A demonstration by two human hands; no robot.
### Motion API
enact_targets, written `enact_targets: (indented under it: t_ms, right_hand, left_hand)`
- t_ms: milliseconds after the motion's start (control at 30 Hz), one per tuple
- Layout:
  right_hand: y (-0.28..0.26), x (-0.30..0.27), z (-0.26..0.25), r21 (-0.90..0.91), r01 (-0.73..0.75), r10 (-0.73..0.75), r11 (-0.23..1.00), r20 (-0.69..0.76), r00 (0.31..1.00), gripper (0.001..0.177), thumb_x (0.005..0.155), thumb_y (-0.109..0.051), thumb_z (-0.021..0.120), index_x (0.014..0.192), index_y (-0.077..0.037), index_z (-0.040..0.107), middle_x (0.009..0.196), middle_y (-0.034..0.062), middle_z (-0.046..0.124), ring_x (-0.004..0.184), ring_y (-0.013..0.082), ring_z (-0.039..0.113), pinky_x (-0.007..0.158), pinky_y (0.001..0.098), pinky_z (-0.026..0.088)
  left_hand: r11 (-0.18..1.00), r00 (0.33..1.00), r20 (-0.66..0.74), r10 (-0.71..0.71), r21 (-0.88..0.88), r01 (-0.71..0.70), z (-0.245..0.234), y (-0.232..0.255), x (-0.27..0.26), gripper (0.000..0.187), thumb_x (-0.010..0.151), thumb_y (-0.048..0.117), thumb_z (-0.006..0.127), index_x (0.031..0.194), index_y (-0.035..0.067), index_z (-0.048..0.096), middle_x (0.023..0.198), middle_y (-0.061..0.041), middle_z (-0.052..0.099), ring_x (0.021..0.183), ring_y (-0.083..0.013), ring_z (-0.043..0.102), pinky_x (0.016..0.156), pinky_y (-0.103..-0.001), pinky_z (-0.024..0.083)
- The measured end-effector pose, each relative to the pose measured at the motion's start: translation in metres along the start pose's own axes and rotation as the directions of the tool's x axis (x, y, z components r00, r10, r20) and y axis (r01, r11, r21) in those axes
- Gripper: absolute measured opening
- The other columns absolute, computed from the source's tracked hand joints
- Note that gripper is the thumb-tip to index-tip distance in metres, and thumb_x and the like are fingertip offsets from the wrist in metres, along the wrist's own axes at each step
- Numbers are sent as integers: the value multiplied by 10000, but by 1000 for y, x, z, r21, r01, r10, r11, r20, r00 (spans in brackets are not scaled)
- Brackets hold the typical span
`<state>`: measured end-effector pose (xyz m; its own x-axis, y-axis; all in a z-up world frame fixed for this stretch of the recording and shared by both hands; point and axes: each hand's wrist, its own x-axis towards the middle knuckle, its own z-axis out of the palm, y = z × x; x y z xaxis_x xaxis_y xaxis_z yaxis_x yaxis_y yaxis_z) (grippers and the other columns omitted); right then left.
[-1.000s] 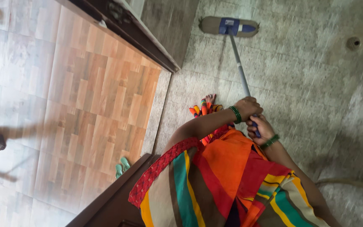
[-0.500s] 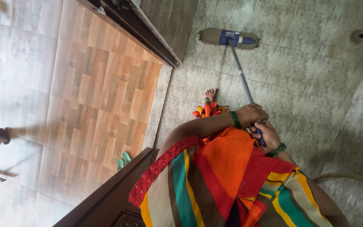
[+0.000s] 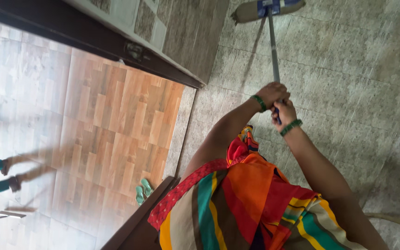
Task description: The person mops the tiled floor of a room using a flat mop with a long handle.
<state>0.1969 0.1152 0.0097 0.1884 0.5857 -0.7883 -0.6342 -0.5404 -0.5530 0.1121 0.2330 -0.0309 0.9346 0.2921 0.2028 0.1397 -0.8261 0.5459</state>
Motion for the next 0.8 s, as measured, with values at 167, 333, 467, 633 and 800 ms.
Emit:
enact_targets:
  t_ms: [167,333,467,633,800]
  right_hand:
    - [-18,30,19,8,1,-1,1000,-15,1000,125,1005,-155,569,1015,-172,446,721,31,541,509,110,478,393,307,316]
    - [14,-12,7,11,-35,36,999,-82,996,177,998,-174,568,1108,-204,433,744,17,539,509,91,467,397,285,346]
    - [45,-76,-26,32,-25,25,999,-3,1000,196,1017,-192,583,1165,-188,454,801,4,542,541,71,488,402,272,380]
    - [90,-174,-75,119,-148,137,982,93,986,172,999,-230,573,1100,-222,434,808,-15,529,540,51,460,396,231,327]
    - [125,-248,-107,113,-172,151,979,173,973,124,1006,-252,550,1066,-227,444,811,-16,529,548,40,433,395,197,277]
  left_hand:
    - [984,973,150,-174,-16,178,-32,-23,15,220,665,126,734,869,146,656,990,-36,660,1121,-252,583,997,-381,461]
    - [994,982,154,-111,24,109,-6,10,-5,151,758,118,739,881,171,670,1013,-21,684,1122,-239,588,1046,-383,458]
    - [992,963,237,-126,35,122,11,76,-31,213,723,169,783,909,191,680,982,18,714,1046,-197,617,1085,-373,446]
    - [997,977,213,13,-76,3,24,172,-80,301,658,181,810,927,170,676,983,11,720,1033,-236,620,995,-379,487]
    - [981,982,151,111,-178,-83,40,242,-114,278,669,245,784,900,148,665,951,-14,720,1011,-268,625,975,-416,483]
